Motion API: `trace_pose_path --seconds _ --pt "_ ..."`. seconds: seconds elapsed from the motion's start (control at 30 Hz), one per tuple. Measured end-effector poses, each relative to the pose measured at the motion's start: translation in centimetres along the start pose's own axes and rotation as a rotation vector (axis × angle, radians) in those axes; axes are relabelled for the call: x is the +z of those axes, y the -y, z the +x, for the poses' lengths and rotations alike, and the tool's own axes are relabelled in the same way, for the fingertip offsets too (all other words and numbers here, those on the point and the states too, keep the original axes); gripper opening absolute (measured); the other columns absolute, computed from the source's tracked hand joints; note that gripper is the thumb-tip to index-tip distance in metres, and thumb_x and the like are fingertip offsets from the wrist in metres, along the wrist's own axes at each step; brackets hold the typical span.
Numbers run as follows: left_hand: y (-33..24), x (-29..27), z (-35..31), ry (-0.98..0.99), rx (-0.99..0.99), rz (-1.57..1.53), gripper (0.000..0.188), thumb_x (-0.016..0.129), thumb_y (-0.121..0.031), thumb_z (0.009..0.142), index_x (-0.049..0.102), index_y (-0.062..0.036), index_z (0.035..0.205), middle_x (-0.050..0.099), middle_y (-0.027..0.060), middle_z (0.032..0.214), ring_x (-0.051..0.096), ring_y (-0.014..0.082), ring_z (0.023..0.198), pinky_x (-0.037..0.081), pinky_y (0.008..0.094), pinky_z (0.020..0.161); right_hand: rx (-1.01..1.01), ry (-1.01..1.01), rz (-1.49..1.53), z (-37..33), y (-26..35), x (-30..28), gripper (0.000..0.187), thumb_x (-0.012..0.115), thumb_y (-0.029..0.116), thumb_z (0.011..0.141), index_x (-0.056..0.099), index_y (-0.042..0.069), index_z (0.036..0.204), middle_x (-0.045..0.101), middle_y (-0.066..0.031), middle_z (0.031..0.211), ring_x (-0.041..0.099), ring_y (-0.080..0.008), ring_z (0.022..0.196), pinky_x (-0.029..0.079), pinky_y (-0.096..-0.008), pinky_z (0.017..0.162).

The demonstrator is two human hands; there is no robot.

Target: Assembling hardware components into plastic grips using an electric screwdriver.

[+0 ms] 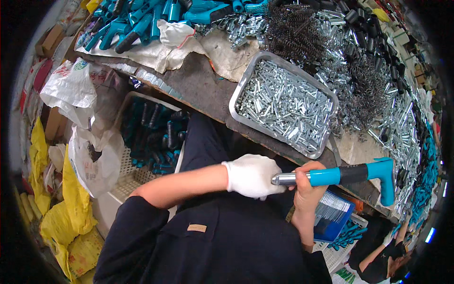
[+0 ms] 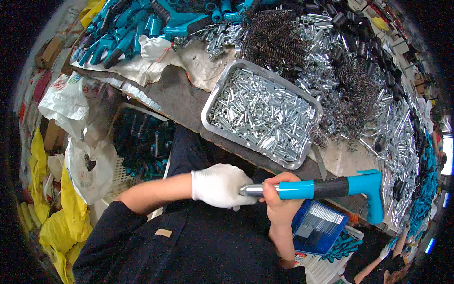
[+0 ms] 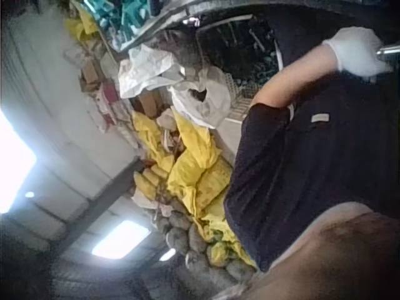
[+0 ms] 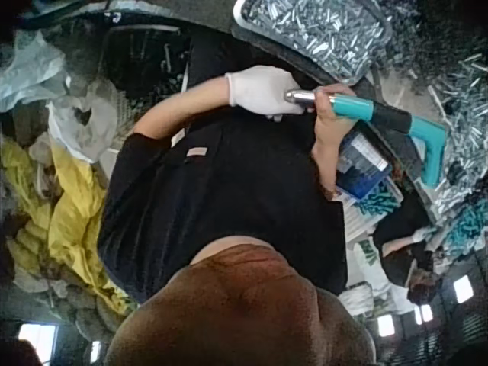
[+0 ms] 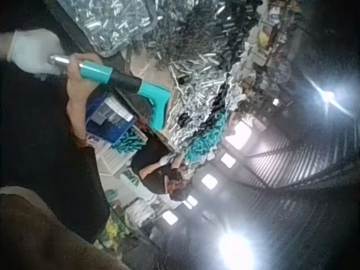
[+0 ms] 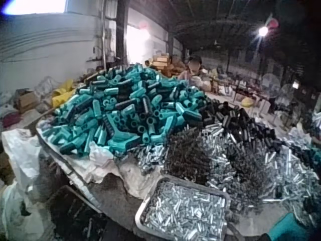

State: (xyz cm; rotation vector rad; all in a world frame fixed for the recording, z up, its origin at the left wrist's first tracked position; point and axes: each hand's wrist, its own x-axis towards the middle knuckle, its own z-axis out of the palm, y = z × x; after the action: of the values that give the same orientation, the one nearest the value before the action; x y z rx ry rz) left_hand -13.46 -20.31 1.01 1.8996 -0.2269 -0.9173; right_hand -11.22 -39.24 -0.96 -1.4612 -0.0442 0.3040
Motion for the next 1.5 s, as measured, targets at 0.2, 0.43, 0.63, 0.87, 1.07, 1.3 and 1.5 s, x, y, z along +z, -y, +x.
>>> trace_pose_path --seconds 0.2,0.43,0.63,0.87,1.07,1.3,1.5 --pt "5.5 3.3 1.7 -0.232 0.197 -0.077 0.035 0.062 -0.022 0.077 0.068 -0.0158 0.111 0.068 0.0165 0.088 0.066 0.0344 0.083 0.053 0.04 0.073 -0.037 0.421 -0.547 -1.3 -0.7 -3.3 0.048 0.077 0.004 0.07 0.062 0.002 0.116 0.069 -0.0072 0.087 0.064 -0.0133 0.076 0.049 -0.0258 0.067" --pt "16.5 1.8 4.9 -0.34 -0.105 0.324 0.03 0.058 -0.014 0.077 0.067 -0.0079 0.105 0.067 0.0192 0.092 0.065 0.035 0.091 0.051 0.0443 0.079 0.503 0.184 -0.143 -1.1 -0.9 -10.5 0.035 0.063 0.029 0.089 0.06 -0.004 0.1 0.063 -0.0095 0.071 0.058 -0.0146 0.058 0.047 -0.028 0.055" --pt "24.0 1.4 9.5 -0.795 -0.005 -0.019 0.034 0.06 -0.016 0.08 0.061 0.0012 0.108 0.064 0.0202 0.112 0.061 0.0376 0.101 0.049 0.0425 0.088 0.358 0.216 -0.805 1.3 -10.4 -4.0 0.036 0.073 0.03 0.08 0.06 -0.003 0.082 0.059 -0.0094 0.058 0.059 -0.0188 0.053 0.046 -0.0333 0.054" --pt "25.9 1.1 8.5 -0.99 0.074 -0.551 0.029 0.064 -0.012 0.084 0.063 0.0003 0.11 0.067 0.0089 0.1 0.062 0.0137 0.085 0.051 0.028 0.077 0.313 0.282 -1.035 2.7 -14.5 -1.4 0.046 0.071 0.039 0.078 0.064 -0.005 0.093 0.064 -0.0242 0.078 0.064 -0.04 0.081 0.049 -0.0447 0.074" --pt "25.3 0.9 8.4 -1.006 0.025 -0.508 0.03 0.064 -0.012 0.084 0.063 0.0011 0.11 0.068 0.0098 0.098 0.062 0.015 0.084 0.05 0.0293 0.077 0.2 0.344 -1.275 3.1 -15.4 -0.1 0.04 0.071 0.034 0.079 0.064 -0.004 0.092 0.066 -0.0235 0.081 0.064 -0.0414 0.083 0.049 -0.0456 0.072" --pt "26.8 2.0 10.0 -1.083 0.176 -0.261 0.031 0.06 -0.022 0.089 0.063 -0.0013 0.111 0.069 0.0141 0.107 0.064 0.0249 0.098 0.048 0.0366 0.087 0.059 0.56 -1.423 4.1 -16.2 4.3 0.042 0.068 0.035 0.08 0.062 0.0 0.102 0.066 -0.0255 0.091 0.064 -0.042 0.088 0.051 -0.0484 0.079" --pt "23.1 1.8 8.5 -0.585 -0.15 0.171 0.04 0.042 -0.034 0.092 0.062 -0.0051 0.11 0.065 0.0218 0.105 0.061 0.0399 0.094 0.049 0.0467 0.082 0.196 0.7 -1.329 6.0 -16.6 5.5 0.052 0.057 0.043 0.088 0.061 -0.002 0.113 0.064 -0.0245 0.109 0.059 -0.0423 0.104 0.046 -0.0463 0.091"
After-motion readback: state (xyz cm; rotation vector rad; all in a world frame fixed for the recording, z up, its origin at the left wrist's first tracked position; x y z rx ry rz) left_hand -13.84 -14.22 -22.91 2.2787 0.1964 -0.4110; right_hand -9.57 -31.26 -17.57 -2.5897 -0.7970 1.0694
